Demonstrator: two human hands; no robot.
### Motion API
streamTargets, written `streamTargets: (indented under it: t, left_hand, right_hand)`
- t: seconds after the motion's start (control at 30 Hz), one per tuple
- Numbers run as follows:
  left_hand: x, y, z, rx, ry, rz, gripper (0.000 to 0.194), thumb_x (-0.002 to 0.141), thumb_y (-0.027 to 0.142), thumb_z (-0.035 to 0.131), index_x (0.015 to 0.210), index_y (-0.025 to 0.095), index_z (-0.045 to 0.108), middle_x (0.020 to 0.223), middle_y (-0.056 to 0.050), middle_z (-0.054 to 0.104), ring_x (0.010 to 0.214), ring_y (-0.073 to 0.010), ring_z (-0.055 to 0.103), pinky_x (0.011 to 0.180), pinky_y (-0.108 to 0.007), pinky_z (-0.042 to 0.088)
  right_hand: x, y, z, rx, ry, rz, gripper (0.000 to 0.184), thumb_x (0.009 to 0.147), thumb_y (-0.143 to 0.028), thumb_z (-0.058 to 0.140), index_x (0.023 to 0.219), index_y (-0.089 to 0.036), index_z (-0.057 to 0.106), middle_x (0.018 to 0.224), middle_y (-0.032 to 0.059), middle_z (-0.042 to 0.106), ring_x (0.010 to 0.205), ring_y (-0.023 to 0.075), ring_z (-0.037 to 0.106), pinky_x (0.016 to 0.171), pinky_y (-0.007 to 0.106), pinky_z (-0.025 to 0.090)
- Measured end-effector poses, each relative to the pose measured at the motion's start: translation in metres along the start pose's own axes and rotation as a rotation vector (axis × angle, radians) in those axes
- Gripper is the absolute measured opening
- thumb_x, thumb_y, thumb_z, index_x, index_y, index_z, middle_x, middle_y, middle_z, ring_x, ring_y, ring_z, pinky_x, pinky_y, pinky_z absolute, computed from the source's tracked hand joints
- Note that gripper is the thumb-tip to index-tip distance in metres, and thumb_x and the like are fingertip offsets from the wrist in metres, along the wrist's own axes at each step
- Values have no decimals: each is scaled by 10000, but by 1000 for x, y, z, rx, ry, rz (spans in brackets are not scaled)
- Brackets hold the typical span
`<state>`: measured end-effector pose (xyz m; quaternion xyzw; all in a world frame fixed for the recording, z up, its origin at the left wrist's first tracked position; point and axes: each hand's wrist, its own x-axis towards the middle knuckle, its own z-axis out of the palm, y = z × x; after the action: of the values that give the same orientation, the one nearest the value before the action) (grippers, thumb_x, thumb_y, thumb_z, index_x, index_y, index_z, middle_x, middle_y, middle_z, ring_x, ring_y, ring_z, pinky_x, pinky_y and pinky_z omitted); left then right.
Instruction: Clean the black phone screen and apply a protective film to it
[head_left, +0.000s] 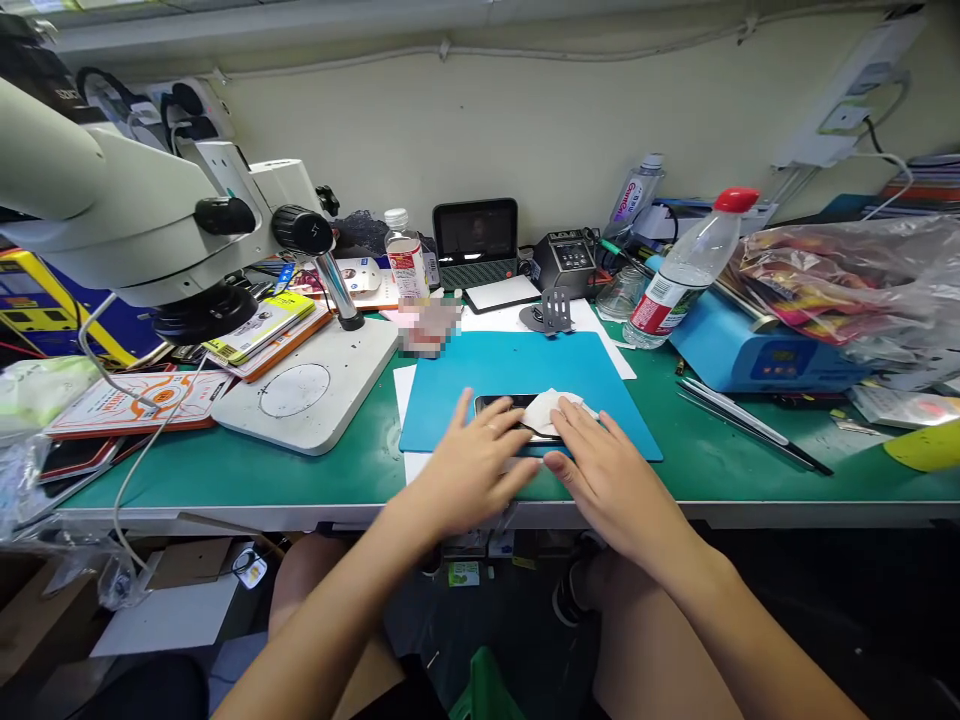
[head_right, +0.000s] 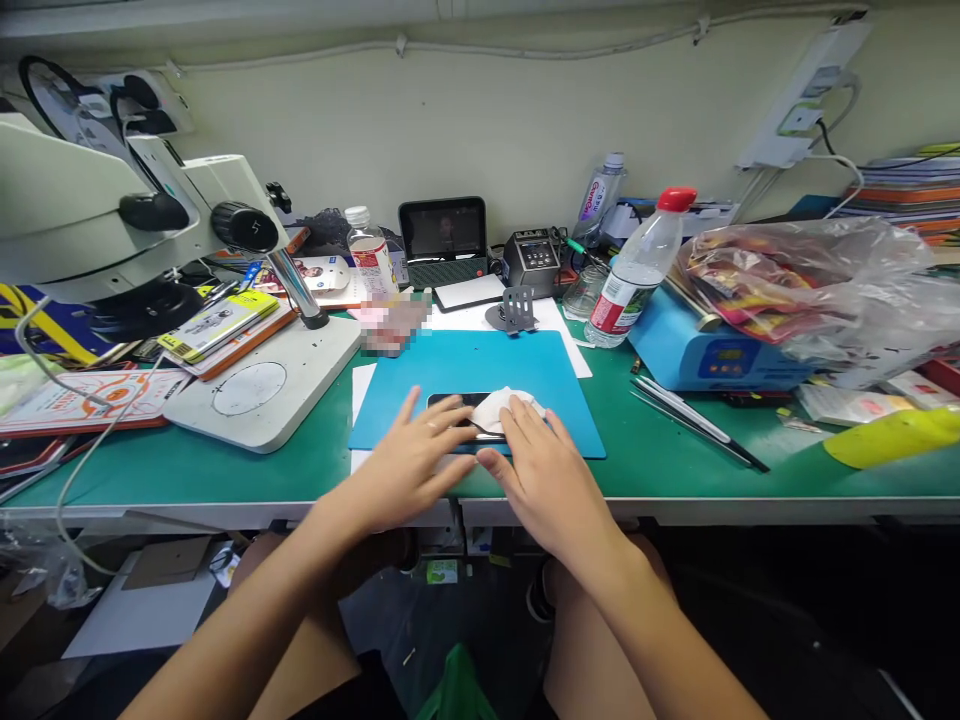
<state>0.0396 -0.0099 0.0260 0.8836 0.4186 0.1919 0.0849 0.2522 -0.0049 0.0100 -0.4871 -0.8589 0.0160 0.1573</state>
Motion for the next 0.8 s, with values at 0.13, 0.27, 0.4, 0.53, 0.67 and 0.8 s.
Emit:
streamTargets:
  t: [0.13, 0.27, 0.4, 0.53, 0.67, 0.8]
  left_hand:
    - [-31, -40, -16, -34, 176, -129, 275, 1040, 296, 421, 1166, 213, 650, 1317, -75, 665, 1334, -226, 530, 1202, -517, 330]
    - [-36, -51, -12, -79, 238, -100, 263, 1035, 273, 437, 1181, 190, 640, 1290, -87, 671, 1275, -219, 566, 1156, -444, 404]
    - [-33, -48, -8, -54, 231, -73, 281, 1038, 265, 431, 1244, 183, 603, 1295, -95, 665, 1257, -240, 569, 1133, -471, 413]
    - [-34, -48, -4, -17, 221, -95, 322, 1047, 299, 416, 1288, 156, 572, 1307, -111, 648, 1240, -258, 567, 1105, -461, 435]
    - [-37, -49, -2, 12, 209, -154, 370, 1057, 345, 383, 1303, 131, 557, 1337, -132, 627, 1250, -284, 556, 1083, -472, 451]
    - [-37, -49, -2, 15, 204, -184, 382, 1054, 363, 394, 1332, 143, 537, 1356, -127, 621, 1282, -281, 547, 1096, -463, 447]
  right_hand:
    - [23, -24, 7, -62, -7, 1, 778, 1000, -623, 284, 1428, -16, 517, 1514, 249, 475, 1447, 374, 394, 1183, 573, 320]
    - [22, -44, 5, -88, -18, -72, 782, 1002, -632, 278, 1422, -19, 522, 1509, 228, 491, 1420, 355, 441, 1162, 542, 364]
    - [5, -36, -2, -118, 18, -123, 683, 1026, -585, 285, 1395, -80, 560, 1462, 181, 562, 1365, 318, 519, 1126, 528, 406]
    - [22, -35, 0, -143, 37, -92, 687, 1023, -594, 289, 1329, -66, 606, 1420, 202, 597, 1339, 323, 544, 1117, 524, 408]
    - [31, -50, 3, -129, 28, -101, 804, 976, -679, 317, 1350, -20, 584, 1425, 237, 580, 1334, 357, 541, 1102, 525, 431]
    - [4, -52, -4, -127, 42, -147, 769, 953, -680, 403, 1355, -52, 593, 1411, 220, 599, 1312, 353, 563, 1078, 524, 456]
